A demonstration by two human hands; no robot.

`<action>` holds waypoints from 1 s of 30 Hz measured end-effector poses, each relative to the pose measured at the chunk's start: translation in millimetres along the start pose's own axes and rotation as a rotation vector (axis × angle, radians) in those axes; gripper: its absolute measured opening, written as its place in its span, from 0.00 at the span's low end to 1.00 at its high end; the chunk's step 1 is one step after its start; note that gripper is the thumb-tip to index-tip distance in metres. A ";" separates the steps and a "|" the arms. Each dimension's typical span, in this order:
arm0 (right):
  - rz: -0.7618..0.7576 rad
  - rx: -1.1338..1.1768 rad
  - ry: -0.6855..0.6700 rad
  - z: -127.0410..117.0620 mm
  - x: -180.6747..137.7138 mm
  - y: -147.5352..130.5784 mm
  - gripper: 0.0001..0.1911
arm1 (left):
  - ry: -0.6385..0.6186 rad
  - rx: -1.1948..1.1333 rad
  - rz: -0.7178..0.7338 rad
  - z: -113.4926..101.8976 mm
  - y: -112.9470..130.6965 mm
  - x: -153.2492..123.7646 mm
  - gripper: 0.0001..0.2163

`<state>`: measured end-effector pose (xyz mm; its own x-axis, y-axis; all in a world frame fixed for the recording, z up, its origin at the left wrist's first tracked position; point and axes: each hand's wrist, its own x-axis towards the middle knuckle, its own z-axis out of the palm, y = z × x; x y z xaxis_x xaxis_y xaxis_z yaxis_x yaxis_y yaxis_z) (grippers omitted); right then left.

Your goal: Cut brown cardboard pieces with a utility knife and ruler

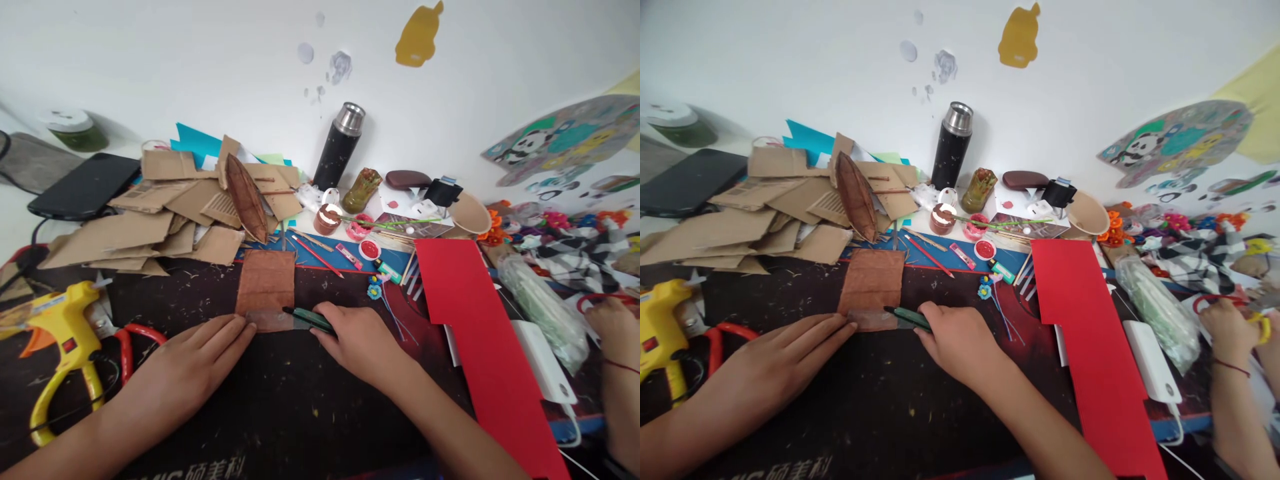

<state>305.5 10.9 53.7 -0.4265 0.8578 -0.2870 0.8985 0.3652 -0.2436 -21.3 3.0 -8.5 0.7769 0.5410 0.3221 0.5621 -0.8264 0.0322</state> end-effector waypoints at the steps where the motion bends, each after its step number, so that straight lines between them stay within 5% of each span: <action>1: 0.001 0.003 0.001 0.2 -0.3 -0.3 0.09 | -0.002 -0.006 -0.001 1.1 -0.4 -1.1 0.30; 30: -0.012 0.011 -0.015 1.7 3.6 -7.4 0.09 | 0.051 0.067 0.003 -9.6 -2.0 -0.8 0.32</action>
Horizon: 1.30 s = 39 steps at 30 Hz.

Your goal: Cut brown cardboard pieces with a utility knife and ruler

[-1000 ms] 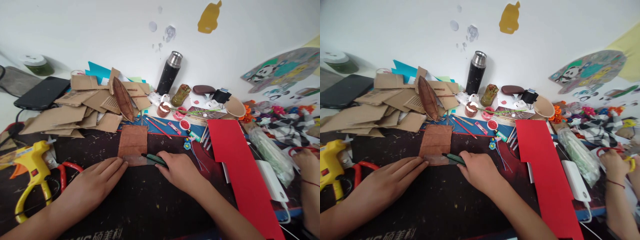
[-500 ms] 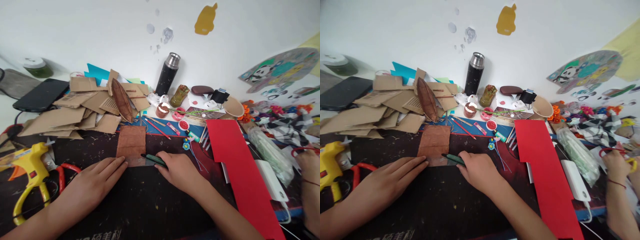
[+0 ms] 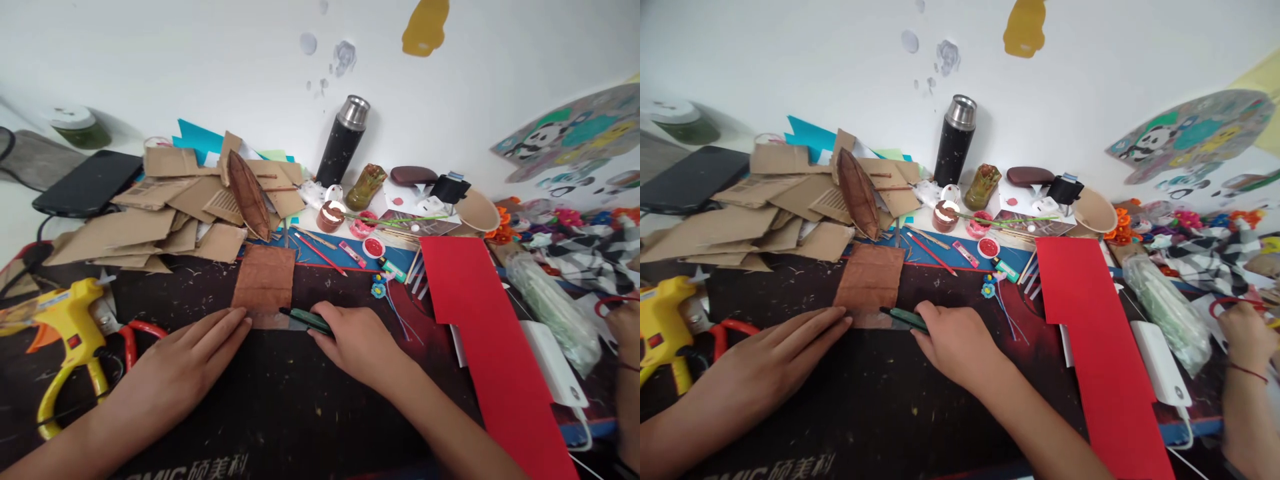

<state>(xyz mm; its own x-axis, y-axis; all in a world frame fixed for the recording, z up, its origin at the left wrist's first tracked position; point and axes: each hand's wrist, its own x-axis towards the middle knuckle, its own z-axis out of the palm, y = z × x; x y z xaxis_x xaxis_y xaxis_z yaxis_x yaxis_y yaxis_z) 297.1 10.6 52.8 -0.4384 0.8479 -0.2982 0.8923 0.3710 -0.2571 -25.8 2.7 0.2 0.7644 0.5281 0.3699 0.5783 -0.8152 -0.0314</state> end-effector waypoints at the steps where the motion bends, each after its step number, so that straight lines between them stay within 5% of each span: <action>1: -0.001 0.002 0.004 0.3 -0.3 0.4 0.09 | 0.005 0.002 -0.010 0.6 1.7 -0.3 0.32; 10: 0.017 0.008 -0.011 1.5 -3.2 0.5 0.10 | 0.019 0.045 0.018 0.5 5.8 0.0 0.25; 39: -0.036 0.015 0.060 -0.1 0.9 10.7 0.08 | -0.019 0.076 0.015 0.6 6.7 -3.0 0.27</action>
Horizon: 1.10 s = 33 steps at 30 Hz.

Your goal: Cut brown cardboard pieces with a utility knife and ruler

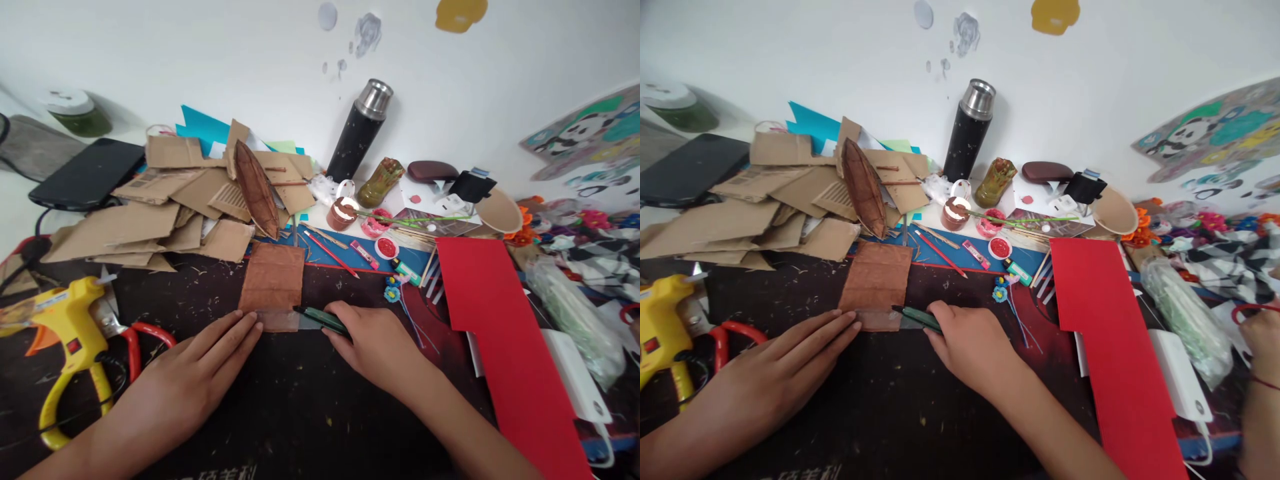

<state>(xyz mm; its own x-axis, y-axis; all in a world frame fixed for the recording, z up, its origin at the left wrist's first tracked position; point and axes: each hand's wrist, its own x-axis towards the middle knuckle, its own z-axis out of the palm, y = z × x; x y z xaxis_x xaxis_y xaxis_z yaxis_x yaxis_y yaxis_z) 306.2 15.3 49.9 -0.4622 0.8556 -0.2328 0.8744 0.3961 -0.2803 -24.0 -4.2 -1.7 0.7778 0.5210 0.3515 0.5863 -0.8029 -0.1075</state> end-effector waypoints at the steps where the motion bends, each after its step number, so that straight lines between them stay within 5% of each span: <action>1: 0.000 -0.001 0.002 0.3 0.1 0.1 0.08 | 0.002 0.000 0.000 0.0 -0.1 0.0 0.27; 24: 0.001 0.033 0.042 3.9 -1.1 0.4 0.09 | -0.032 0.011 -0.004 -3.1 2.1 1.9 0.25; 33: 0.021 0.037 0.013 2.6 -1.1 -1.0 0.10 | -0.069 -0.032 -0.075 3.9 5.5 -7.6 0.37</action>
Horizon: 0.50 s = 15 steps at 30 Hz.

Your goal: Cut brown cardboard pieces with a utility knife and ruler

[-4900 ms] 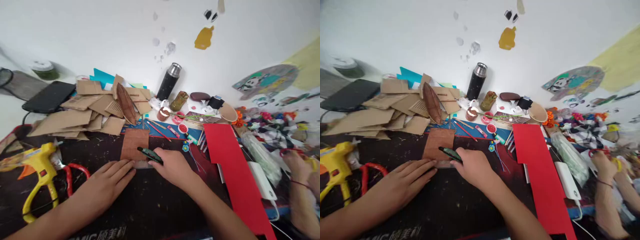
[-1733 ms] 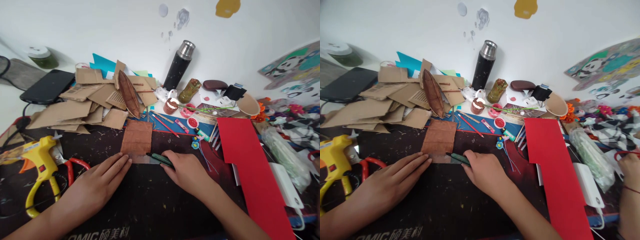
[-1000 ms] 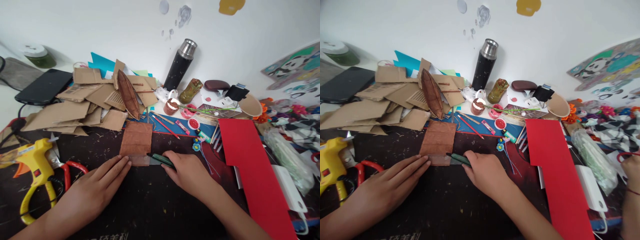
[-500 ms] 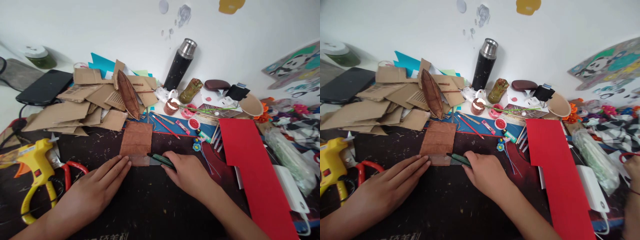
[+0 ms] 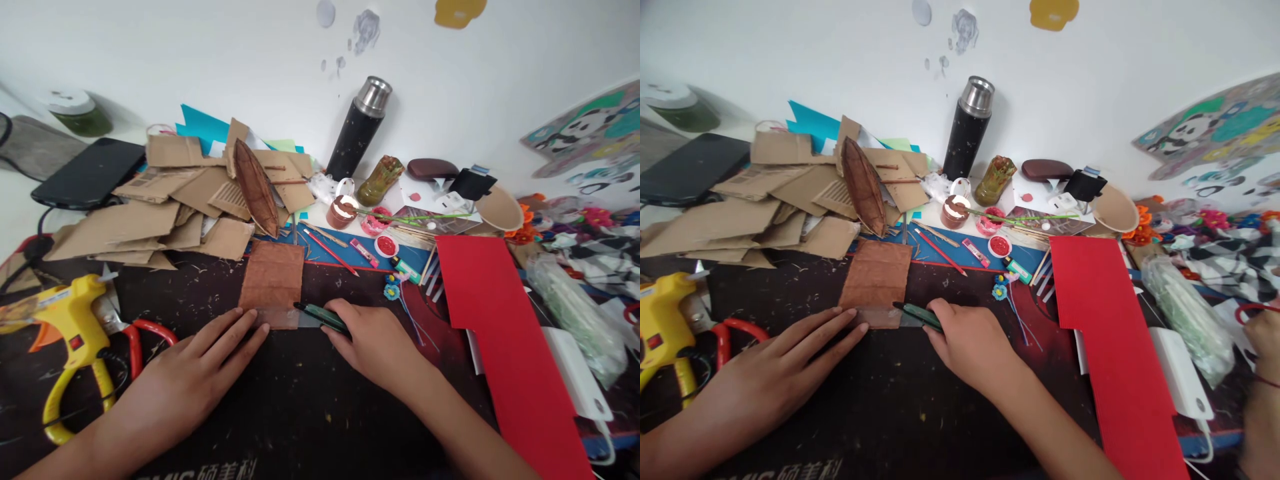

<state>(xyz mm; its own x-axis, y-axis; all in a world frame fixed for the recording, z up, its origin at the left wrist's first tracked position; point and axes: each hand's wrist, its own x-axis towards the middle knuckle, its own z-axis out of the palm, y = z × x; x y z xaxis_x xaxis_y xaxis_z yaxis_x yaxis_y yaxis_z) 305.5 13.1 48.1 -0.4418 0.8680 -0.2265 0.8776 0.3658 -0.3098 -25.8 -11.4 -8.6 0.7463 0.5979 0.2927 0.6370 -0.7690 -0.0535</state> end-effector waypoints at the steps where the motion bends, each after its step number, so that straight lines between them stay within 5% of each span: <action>1: 0.001 -0.005 -0.003 -0.4 0.0 -0.4 0.10 | -0.011 -0.009 0.003 0.6 0.0 -1.1 0.38; 15: -0.008 -0.022 -0.019 -1.8 -0.2 0.4 0.09 | -0.015 -0.006 -0.009 3.7 2.8 -3.4 0.37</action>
<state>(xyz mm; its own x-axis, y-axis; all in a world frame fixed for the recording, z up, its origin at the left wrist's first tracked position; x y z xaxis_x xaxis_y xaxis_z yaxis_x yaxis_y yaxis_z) 306.3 13.8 49.7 -0.4519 0.8587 -0.2418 0.8779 0.3800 -0.2913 -25.8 -14.7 -13.3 0.7436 0.6080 0.2784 0.6425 -0.7649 -0.0456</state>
